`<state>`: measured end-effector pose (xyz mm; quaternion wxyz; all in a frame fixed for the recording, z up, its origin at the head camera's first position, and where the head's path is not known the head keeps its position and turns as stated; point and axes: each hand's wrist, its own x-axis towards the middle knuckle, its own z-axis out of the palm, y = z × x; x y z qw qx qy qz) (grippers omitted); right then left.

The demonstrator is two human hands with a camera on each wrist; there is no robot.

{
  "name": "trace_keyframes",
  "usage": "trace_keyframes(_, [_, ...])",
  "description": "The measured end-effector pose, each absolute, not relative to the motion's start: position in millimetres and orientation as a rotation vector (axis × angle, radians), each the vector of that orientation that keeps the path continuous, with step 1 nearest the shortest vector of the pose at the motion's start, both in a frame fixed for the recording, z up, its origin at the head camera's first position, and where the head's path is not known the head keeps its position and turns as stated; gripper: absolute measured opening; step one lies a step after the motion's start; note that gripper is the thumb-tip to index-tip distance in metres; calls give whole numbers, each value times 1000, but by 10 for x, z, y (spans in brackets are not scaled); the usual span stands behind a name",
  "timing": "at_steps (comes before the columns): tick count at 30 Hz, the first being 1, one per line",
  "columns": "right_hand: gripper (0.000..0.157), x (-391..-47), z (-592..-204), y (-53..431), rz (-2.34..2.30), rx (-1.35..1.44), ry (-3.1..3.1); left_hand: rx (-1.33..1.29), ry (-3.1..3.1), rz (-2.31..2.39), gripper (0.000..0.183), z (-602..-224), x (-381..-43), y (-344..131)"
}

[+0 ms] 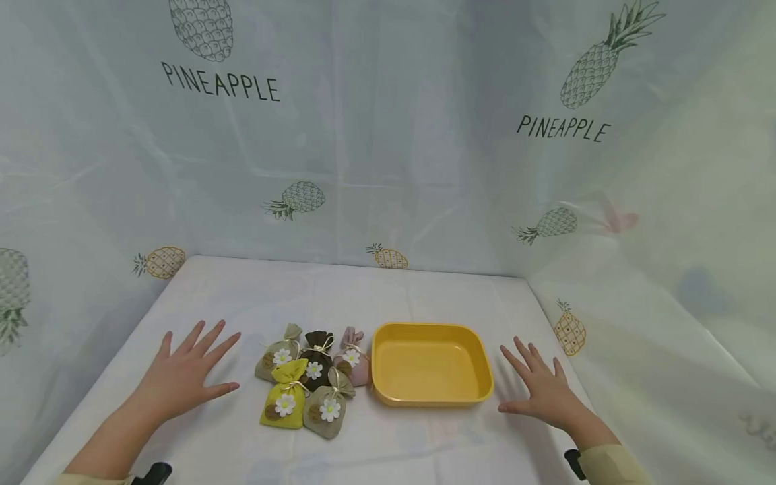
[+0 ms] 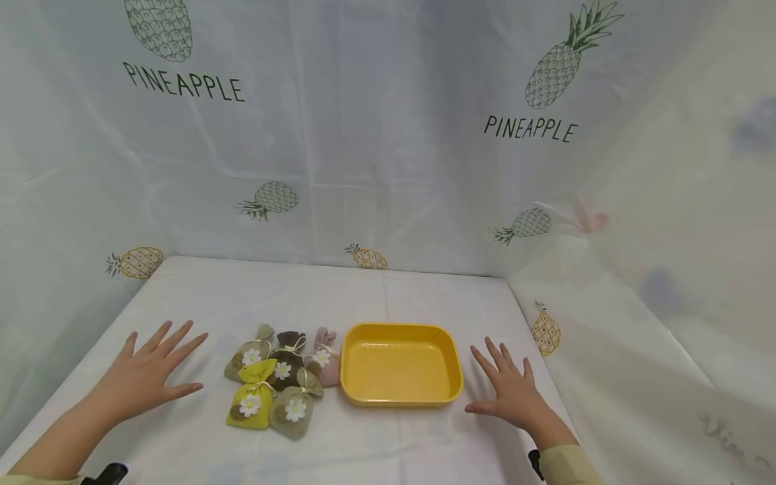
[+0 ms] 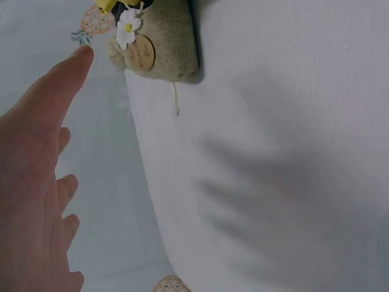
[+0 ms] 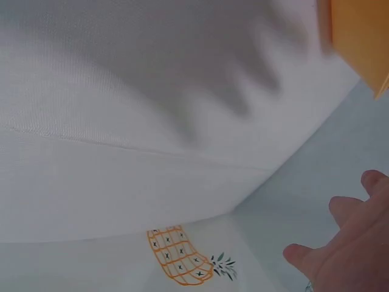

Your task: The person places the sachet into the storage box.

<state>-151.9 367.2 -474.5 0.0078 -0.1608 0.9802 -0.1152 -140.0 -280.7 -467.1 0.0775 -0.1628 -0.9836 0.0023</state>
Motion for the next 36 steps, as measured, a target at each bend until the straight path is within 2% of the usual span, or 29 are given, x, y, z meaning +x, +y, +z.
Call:
trace_keyframes(17, [101,-1498,-4823,3587,-465,-500,3059,-567,-2954,-26,87,-4699,-1518,-2603])
trace_keyframes(24, [92,-1493,-4908,3552,-570,-462,3057,-623,-2972,-121,86,-4795,-1608,-2536])
trace_keyframes(36, [81,-1494,-5062,3498,-771,-387,3003,-727,-3078,-563,63,-4920,-1788,-2391])
